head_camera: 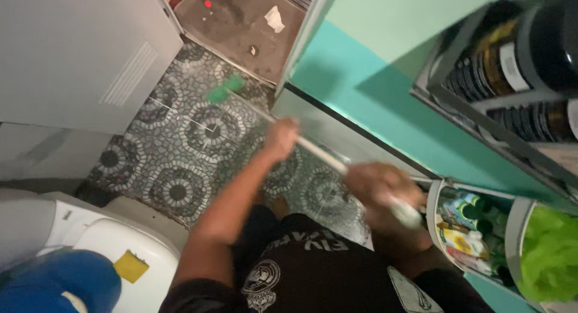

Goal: The person mops the floor in a bathroom using a squeeze mop, moving the mop head back and forth across the tiles and cleaning near the toilet, sink, and doorway.

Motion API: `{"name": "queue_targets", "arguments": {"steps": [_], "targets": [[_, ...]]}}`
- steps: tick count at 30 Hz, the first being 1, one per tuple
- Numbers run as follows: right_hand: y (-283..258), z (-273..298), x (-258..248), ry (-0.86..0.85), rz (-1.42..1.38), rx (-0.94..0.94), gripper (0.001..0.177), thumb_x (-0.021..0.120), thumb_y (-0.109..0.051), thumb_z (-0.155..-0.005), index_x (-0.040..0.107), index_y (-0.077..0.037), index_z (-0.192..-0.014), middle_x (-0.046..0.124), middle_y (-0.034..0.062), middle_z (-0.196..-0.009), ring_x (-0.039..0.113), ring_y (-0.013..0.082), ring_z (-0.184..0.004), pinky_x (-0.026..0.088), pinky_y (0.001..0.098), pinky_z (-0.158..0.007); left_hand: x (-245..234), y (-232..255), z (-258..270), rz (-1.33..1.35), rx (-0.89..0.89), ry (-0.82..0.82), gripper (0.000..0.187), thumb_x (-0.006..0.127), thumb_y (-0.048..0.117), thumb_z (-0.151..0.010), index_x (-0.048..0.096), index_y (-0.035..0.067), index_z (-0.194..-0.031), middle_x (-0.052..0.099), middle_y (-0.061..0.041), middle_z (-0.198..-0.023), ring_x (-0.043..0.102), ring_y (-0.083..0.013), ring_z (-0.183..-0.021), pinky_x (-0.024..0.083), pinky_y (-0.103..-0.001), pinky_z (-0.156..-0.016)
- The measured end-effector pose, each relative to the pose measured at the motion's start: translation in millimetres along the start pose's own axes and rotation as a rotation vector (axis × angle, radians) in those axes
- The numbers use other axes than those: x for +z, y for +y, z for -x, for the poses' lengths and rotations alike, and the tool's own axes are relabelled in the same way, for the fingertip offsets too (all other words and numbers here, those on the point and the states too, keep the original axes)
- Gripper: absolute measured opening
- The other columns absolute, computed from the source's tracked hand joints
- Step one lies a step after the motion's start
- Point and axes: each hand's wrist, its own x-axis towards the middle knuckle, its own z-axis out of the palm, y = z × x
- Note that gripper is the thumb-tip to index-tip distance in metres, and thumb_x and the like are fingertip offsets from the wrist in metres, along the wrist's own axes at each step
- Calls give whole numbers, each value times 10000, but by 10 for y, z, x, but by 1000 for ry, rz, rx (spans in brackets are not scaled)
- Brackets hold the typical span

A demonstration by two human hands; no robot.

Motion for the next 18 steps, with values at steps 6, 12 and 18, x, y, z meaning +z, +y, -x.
{"name": "queue_targets", "arguments": {"steps": [6,12,18], "targets": [[540,-253,237,14,-104,-225,346,512,-100,-1038,387,-153,-720,391,-21,-527,379,114,-382,361,331,-314,-413,-417,-73,246,40,85,349,406,199,-1050,692,59,-906,670,-226,-970,626,-450,-936,489,-545,-859],[1517,143,237,-17,-112,200,332,509,-259,-1093,478,-79,-816,518,55,-648,475,153,-507,420,313,-403,-835,-1267,-331,-77,75,144,214,578,103,-809,737,77,-950,695,-221,-985,634,-445,-928,489,-544,-836],[420,-373,-170,43,-64,206,305,570,-246,-1069,501,-109,-806,485,12,-613,456,141,-472,421,342,-419,-264,-262,-357,246,-142,-9,415,446,275,-1068,610,27,-780,614,-233,-782,596,-442,-739,465,-547,-712]]}}
